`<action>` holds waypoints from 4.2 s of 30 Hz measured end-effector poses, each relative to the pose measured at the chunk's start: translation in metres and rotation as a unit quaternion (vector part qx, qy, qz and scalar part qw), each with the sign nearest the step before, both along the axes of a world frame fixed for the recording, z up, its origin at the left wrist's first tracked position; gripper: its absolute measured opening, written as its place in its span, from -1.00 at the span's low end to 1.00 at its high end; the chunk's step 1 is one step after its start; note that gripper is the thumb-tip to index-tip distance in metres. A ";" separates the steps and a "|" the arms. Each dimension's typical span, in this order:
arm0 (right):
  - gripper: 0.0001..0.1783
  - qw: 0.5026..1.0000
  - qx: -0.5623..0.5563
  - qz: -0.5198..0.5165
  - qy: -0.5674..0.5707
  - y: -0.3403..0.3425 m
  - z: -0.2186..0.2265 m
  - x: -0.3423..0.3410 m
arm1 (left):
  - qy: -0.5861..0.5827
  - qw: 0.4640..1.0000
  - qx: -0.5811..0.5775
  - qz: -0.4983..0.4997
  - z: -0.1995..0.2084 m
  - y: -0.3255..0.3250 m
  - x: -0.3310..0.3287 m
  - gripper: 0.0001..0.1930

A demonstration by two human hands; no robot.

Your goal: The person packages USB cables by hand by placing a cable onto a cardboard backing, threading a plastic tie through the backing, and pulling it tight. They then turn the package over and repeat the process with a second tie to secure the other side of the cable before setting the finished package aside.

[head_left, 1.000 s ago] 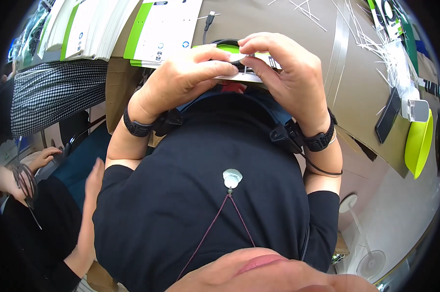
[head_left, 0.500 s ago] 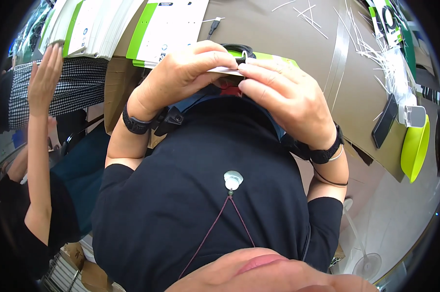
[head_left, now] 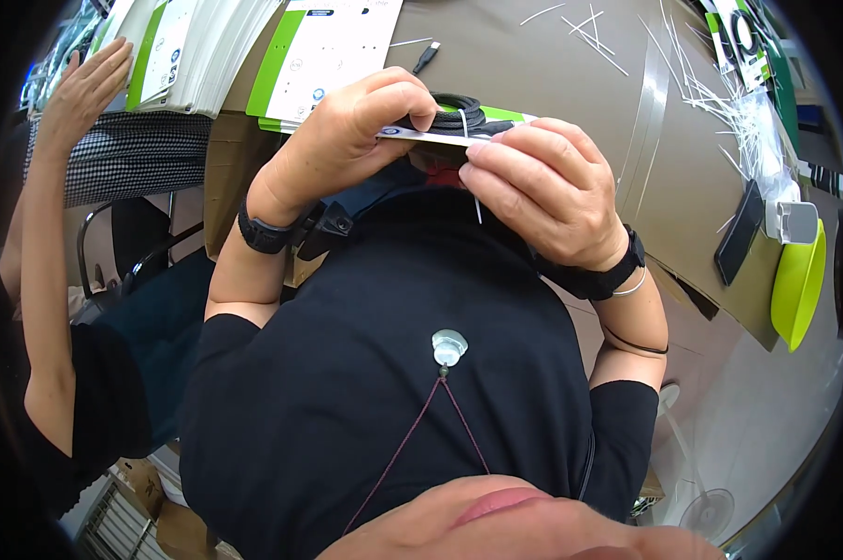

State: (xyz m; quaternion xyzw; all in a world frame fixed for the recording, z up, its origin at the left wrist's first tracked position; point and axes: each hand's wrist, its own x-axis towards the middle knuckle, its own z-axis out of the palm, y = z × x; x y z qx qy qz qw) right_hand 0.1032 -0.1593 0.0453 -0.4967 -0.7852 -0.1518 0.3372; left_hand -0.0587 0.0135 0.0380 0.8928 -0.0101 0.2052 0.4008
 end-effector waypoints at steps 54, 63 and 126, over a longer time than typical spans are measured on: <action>-0.79 0.790 -0.263 -0.136 0.537 0.002 -0.041 0.022 | 0.221 0.974 0.012 0.049 -0.008 -0.008 0.065 -0.88; -0.78 0.814 -0.251 -0.167 0.497 0.006 -0.040 0.019 | 0.206 0.977 0.030 0.054 -0.009 -0.008 0.064 -0.89; -0.76 0.953 -0.209 -0.069 0.210 -0.018 -0.021 0.000 | 0.184 0.962 -0.107 0.172 -0.013 0.010 -0.013 -0.70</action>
